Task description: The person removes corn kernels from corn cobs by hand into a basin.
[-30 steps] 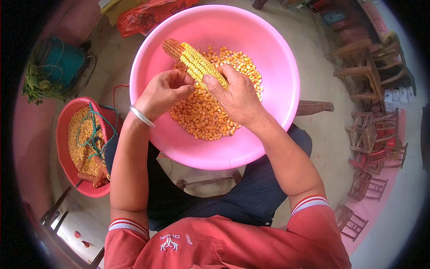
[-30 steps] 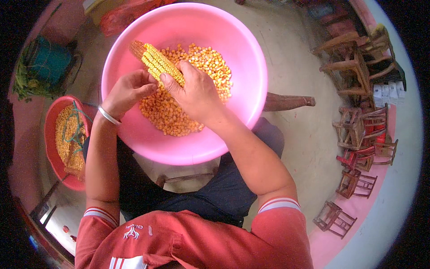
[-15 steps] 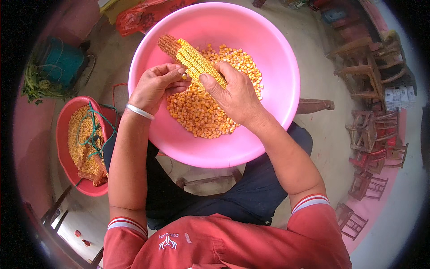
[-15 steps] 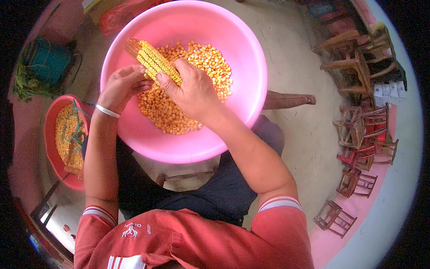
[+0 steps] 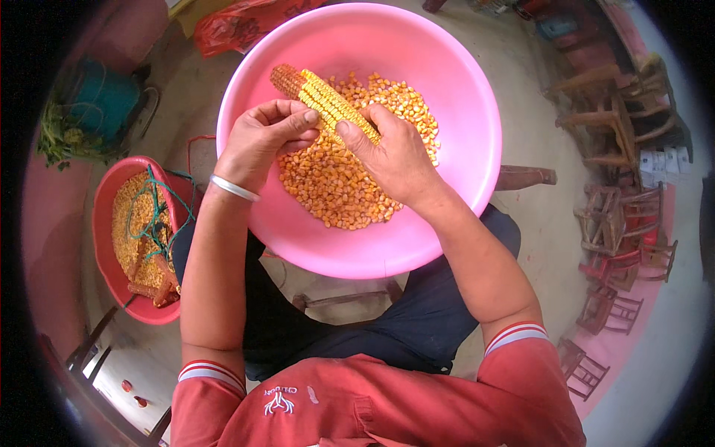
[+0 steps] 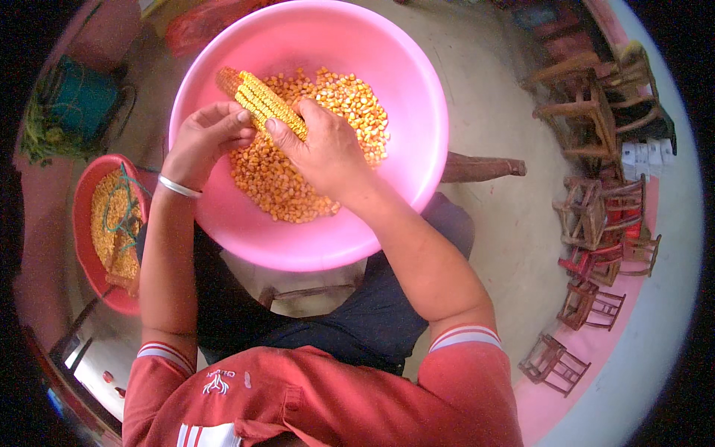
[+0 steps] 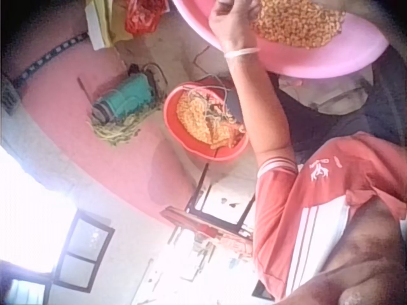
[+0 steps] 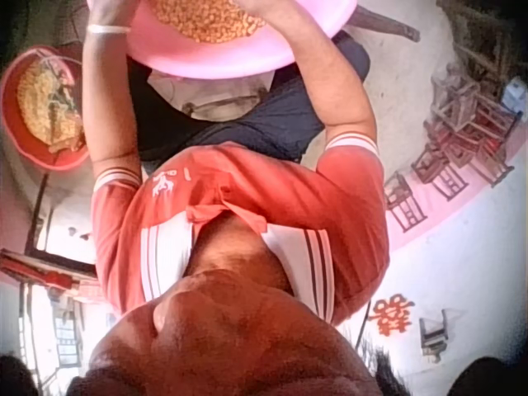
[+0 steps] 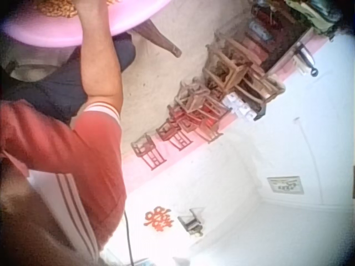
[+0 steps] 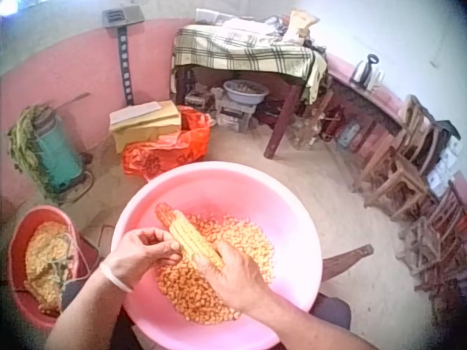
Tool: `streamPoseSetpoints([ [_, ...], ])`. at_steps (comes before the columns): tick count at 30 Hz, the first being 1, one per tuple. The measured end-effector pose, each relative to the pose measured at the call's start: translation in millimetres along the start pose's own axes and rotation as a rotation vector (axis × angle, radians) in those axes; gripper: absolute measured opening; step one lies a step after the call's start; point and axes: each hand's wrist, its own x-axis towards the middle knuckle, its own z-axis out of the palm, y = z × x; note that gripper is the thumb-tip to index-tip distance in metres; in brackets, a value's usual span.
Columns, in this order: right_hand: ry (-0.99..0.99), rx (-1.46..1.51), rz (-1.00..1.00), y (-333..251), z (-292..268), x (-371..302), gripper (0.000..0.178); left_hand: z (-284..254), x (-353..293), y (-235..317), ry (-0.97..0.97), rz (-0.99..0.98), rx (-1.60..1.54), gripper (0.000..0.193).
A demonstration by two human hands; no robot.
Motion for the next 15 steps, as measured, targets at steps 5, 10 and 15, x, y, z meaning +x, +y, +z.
streamPoseSetpoints([
  [5,0.028,0.039,-0.045,3.0,4.4,-0.9,0.049,6.1,0.5,-3.2,0.027,0.039,0.015,0.022],
  [10,0.068,0.020,-0.068,3.1,3.6,-0.8,0.049,8.2,4.0,-4.3,0.027,-0.049,-0.214,0.021],
  [15,0.080,0.101,-0.070,2.6,7.9,-0.3,0.048,6.0,8.0,-10.2,0.003,-0.028,-0.275,0.019],
])
